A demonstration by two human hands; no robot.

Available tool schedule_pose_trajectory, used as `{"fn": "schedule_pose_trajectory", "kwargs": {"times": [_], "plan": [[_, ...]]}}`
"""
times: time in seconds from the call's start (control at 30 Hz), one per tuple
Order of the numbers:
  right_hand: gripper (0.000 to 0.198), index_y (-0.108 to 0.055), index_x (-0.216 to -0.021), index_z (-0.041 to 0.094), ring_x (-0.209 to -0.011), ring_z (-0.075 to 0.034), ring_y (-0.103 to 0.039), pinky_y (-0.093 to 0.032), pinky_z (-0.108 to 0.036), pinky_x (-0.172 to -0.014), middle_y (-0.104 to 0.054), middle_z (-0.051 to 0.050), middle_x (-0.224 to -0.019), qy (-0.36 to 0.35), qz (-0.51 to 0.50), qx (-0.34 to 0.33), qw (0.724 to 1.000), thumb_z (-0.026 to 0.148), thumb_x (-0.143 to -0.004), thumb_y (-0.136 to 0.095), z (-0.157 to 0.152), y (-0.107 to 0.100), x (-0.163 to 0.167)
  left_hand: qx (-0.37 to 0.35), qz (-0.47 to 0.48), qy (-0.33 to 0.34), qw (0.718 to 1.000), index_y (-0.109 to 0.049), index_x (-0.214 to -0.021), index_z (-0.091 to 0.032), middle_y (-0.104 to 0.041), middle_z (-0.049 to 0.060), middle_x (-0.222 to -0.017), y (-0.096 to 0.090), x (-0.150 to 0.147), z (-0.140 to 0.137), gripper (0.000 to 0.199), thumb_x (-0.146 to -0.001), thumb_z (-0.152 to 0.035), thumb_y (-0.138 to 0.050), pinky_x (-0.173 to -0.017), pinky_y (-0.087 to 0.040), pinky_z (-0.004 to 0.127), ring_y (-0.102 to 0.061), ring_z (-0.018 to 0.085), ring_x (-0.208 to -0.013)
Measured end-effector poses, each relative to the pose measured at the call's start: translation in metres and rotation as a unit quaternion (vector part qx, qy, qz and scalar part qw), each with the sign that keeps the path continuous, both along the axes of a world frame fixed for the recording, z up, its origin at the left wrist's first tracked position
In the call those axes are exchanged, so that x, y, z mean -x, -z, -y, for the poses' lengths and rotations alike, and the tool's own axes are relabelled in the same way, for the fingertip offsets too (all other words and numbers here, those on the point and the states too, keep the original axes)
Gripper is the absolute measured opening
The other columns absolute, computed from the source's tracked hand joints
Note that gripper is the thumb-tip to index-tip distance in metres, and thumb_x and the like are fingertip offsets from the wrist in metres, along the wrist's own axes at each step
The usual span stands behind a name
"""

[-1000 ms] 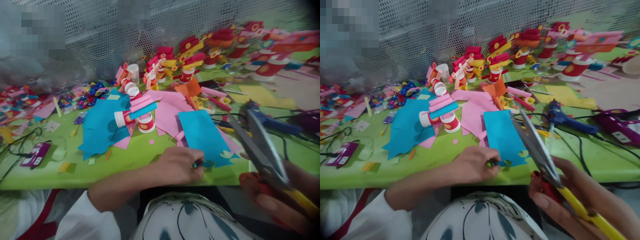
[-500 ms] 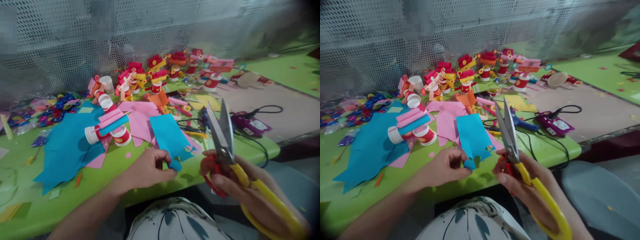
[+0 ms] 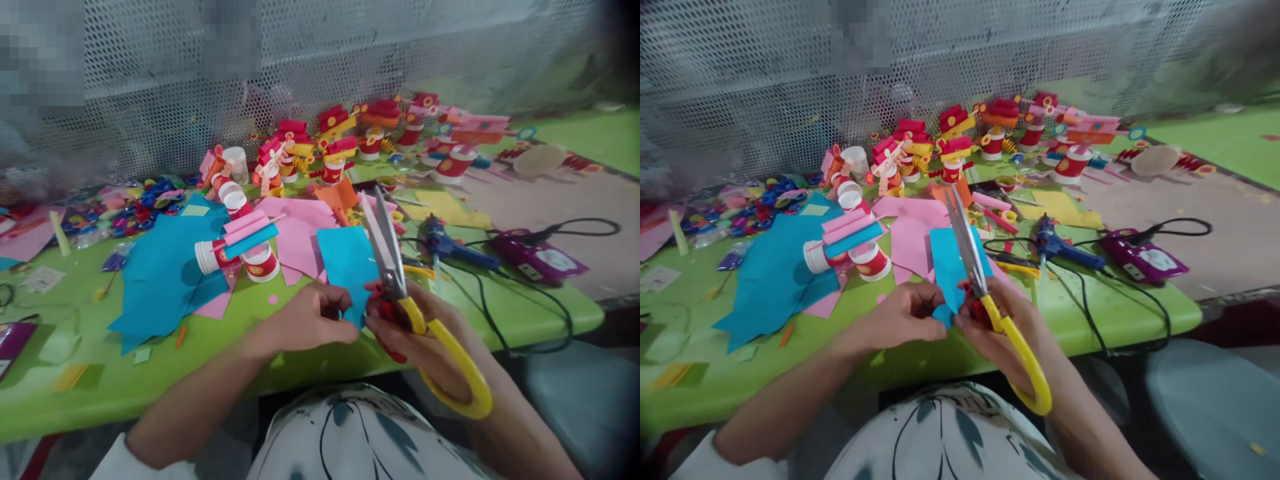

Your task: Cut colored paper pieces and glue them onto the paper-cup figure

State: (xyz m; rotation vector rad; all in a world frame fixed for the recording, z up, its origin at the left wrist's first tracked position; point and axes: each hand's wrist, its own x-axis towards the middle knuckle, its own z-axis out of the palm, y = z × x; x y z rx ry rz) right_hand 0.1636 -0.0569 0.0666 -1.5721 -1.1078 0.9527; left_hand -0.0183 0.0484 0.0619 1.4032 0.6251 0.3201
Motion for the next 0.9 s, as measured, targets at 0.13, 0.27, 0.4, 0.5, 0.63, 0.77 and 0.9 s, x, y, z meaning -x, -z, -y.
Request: {"fn": "schedule_pose_trajectory", "kwargs": {"times": [0.13, 0.27, 0.4, 0.5, 0.63, 0.77, 0.9], "plan": [[0.038, -0.068, -0.105, 0.027, -0.047, -0.015, -0.056, -0.05, -0.026, -0.042, -0.065, 0.006, -0.063, -0.001, -0.062, 0.01, 0.998, 0.043, -0.077, -0.089, -0.007, -0.003, 0.0, 0.046, 0.009, 0.001, 0.999, -0.058, -0.066, -0.02, -0.054, -0.003, -0.065, 0.0, 0.0, -0.003, 0.023, -0.07, -0.026, -0.08, -0.058, -0.033, 0.027, -0.045, 0.011, -0.061], [0.039, -0.07, -0.106, 0.027, -0.057, -0.017, -0.062, -0.054, -0.027, -0.05, -0.07, 0.004, -0.07, -0.03, -0.076, -0.004, 0.997, 0.04, -0.076, -0.092, -0.009, -0.001, 0.001, 0.063, 0.001, 0.016, 0.998, -0.063, -0.067, -0.018, -0.055, -0.004, -0.064, 0.001, 0.001, -0.005, 0.023, -0.069, -0.029, -0.083, -0.056, -0.032, 0.025, -0.045, 0.01, -0.06], [0.041, -0.071, -0.107, 0.028, -0.062, -0.018, -0.066, -0.054, -0.028, -0.052, -0.074, 0.003, -0.076, -0.009, -0.097, -0.011, 0.995, 0.039, -0.075, -0.092, -0.012, 0.002, 0.003, 0.097, 0.011, -0.017, 0.995, -0.064, -0.069, -0.02, -0.06, -0.002, -0.063, 0.0, 0.002, -0.008, 0.027, -0.073, -0.039, -0.082, -0.051, -0.028, 0.025, -0.043, 0.01, -0.054], [0.029, -0.071, -0.096, 0.027, -0.057, -0.018, -0.064, -0.056, -0.031, -0.055, -0.07, 0.004, -0.068, 0.022, -0.088, -0.031, 0.995, 0.044, -0.08, -0.088, -0.017, -0.001, 0.004, 0.109, 0.048, -0.051, 0.992, -0.069, -0.077, -0.019, -0.072, 0.005, -0.076, -0.001, 0.002, -0.008, 0.041, -0.086, -0.059, -0.068, -0.051, -0.031, 0.027, -0.048, 0.011, -0.055], [0.028, -0.069, -0.083, 0.028, -0.059, -0.019, -0.065, -0.06, -0.033, -0.06, -0.069, 0.003, -0.066, 0.068, -0.046, -0.039, 0.996, 0.046, -0.077, -0.089, -0.021, -0.005, 0.007, 0.079, 0.045, -0.087, 0.992, -0.07, -0.083, -0.018, -0.066, 0.001, -0.074, 0.001, -0.001, -0.004, 0.039, -0.083, -0.057, -0.08, -0.053, -0.033, 0.025, -0.049, 0.01, -0.057], [0.041, -0.071, -0.1, 0.026, -0.062, -0.02, -0.07, -0.063, -0.032, -0.059, -0.074, 0.003, -0.072, 0.084, -0.109, -0.042, 0.99, 0.044, -0.072, -0.094, -0.022, 0.002, 0.012, 0.076, 0.059, -0.141, 0.985, -0.065, -0.078, -0.019, -0.053, -0.006, -0.061, 0.005, -0.005, 0.0, 0.032, -0.075, -0.04, -0.089, -0.052, -0.03, 0.024, -0.043, 0.007, -0.053], [0.039, -0.069, -0.107, 0.026, -0.055, -0.018, -0.07, -0.061, -0.028, -0.049, -0.074, 0.004, -0.069, 0.066, -0.192, -0.037, 0.979, 0.047, -0.082, -0.09, -0.019, 0.008, 0.014, 0.073, 0.067, -0.169, 0.981, -0.064, -0.073, -0.019, -0.057, -0.005, -0.062, 0.006, -0.004, -0.003, 0.025, -0.075, -0.032, -0.085, -0.052, -0.031, 0.025, -0.043, 0.007, -0.052]]}}
